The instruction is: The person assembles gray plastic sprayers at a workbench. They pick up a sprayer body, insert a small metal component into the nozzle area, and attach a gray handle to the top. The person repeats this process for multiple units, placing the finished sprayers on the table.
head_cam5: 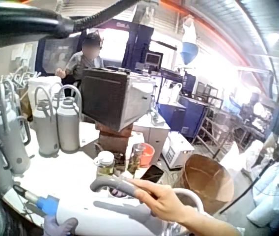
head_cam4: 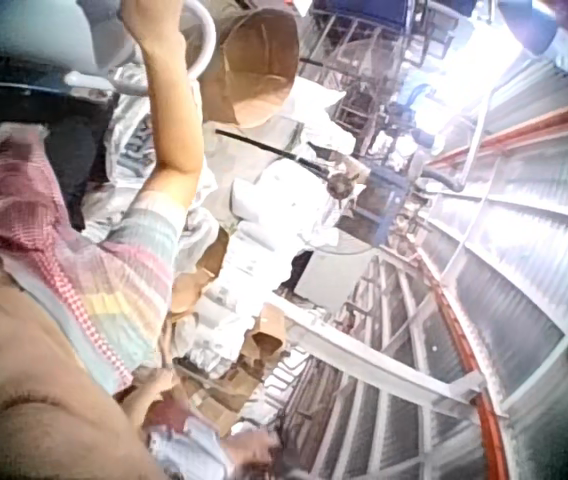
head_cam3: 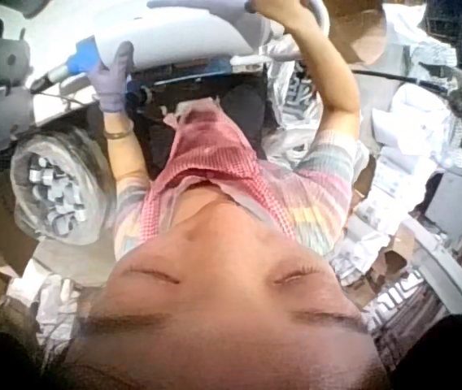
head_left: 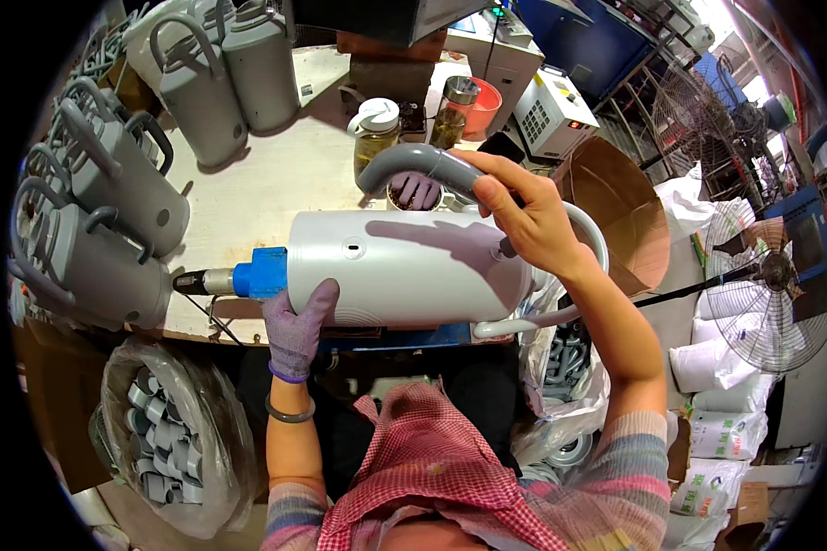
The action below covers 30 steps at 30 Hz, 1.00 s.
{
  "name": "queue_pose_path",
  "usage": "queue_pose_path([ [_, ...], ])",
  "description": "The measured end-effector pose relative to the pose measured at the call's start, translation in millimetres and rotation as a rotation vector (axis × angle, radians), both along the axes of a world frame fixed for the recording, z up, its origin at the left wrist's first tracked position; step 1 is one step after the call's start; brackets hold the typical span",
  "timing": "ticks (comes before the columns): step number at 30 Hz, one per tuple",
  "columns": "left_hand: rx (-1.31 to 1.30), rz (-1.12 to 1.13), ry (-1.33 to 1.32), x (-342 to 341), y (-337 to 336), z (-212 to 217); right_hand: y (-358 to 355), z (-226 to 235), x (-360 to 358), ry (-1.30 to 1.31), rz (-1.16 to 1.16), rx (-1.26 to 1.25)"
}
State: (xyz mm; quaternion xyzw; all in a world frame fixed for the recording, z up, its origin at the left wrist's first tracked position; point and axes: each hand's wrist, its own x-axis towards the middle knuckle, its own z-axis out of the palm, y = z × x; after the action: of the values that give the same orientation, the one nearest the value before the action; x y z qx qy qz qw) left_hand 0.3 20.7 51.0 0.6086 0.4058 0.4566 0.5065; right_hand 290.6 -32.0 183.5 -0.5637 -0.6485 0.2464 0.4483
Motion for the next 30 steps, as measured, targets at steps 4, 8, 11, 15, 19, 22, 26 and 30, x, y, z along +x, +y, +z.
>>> queue_pose_path([
  [4,-0.041,-0.026,0.000,-1,0,4,8,-8,-6,-0.150,0.027,0.021],
  [8,-0.063,-0.028,-0.032,-1,0,7,11,-13,-11,-0.274,0.049,0.042],
  [11,0.001,-0.013,0.017,0,1,9,12,-13,-11,-0.278,0.049,0.021],
  [15,-0.029,-0.031,0.013,-1,-1,13,12,-14,-13,-0.238,0.047,-0.023],
  [19,-0.059,-0.042,0.012,0,1,15,13,-12,-12,-0.263,0.057,-0.058],
  [22,-0.073,-0.052,0.028,0,4,10,10,-11,-12,-0.255,0.044,-0.096],
  [26,-0.063,-0.067,0.085,-1,4,6,9,-18,-11,-0.279,0.053,-0.064],
  [30,-0.135,-0.088,0.158,-4,3,10,9,-19,-14,-0.291,0.066,-0.023],
])
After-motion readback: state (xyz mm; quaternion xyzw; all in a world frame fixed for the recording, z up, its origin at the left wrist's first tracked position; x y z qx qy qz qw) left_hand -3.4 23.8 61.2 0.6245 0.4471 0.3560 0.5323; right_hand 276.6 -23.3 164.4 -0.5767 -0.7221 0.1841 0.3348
